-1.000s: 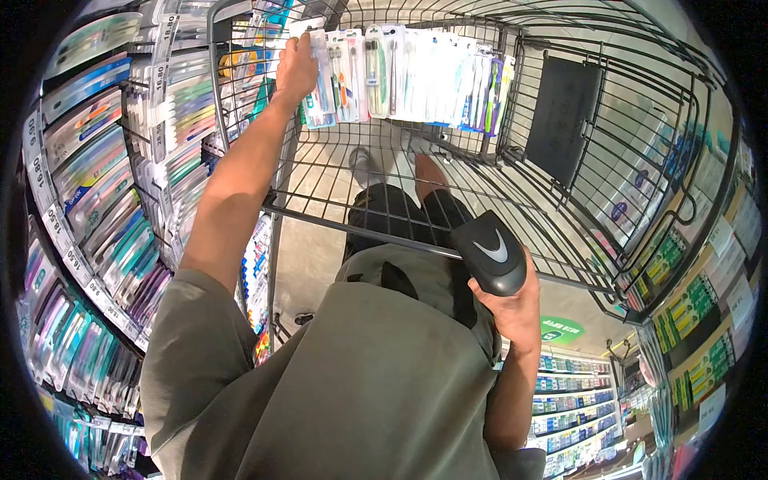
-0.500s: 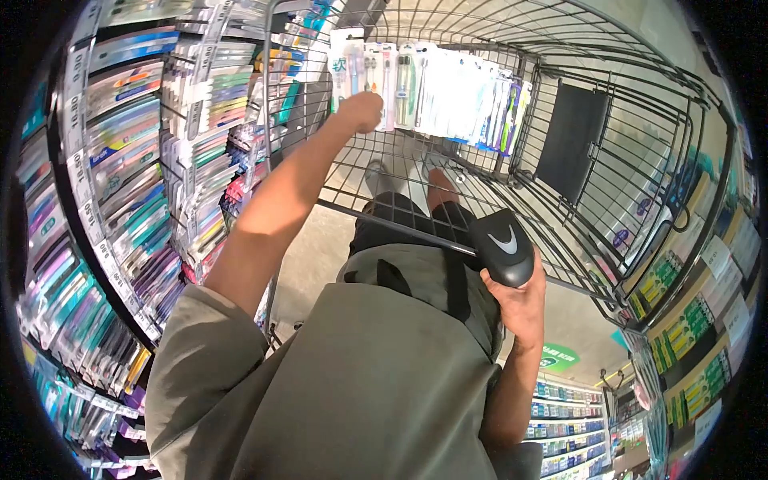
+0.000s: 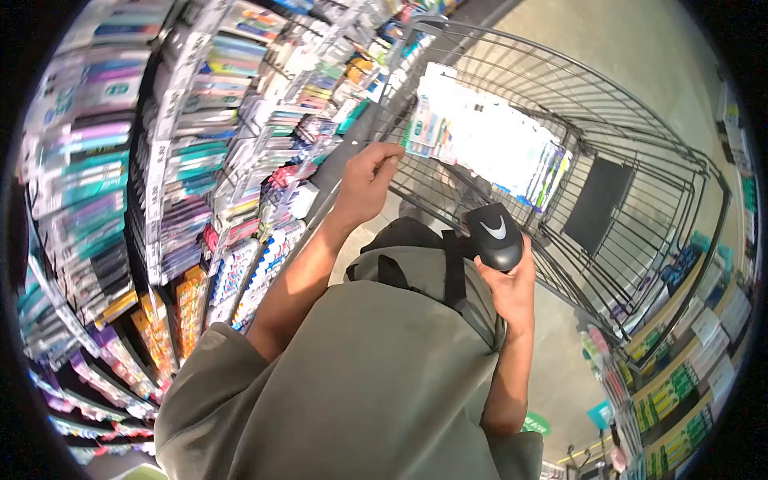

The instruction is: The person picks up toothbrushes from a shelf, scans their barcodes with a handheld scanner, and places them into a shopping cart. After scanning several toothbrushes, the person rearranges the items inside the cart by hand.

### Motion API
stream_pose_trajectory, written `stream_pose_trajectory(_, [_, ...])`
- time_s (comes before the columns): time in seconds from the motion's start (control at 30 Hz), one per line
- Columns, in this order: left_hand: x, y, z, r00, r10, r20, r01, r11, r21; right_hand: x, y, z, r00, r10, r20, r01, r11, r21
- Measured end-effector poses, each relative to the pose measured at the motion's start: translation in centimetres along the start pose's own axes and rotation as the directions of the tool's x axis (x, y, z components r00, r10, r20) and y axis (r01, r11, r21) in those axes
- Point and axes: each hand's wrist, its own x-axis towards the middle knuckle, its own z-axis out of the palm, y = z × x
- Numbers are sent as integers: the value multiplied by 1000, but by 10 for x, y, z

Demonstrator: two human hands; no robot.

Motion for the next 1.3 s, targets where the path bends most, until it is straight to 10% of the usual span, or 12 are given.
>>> stream_pose_trajectory(0.7, [-131, -109, -135, 823, -288, -490, 270, 957, -109, 11, 34, 63, 998, -62, -20, 60, 995, -77])
stream_pose_trajectory(0.93, [-121, -134, -216, 629, -232, -742, 98, 971, -220, 8, 44, 69, 991, -69, -114, 64, 997, -43])
stream_pose_trajectory(1.3, [-29, -109, -295, 590, -307, -746, -53, 908, -416, -47, 65, 86, 960, -172, -220, 187, 981, 51])
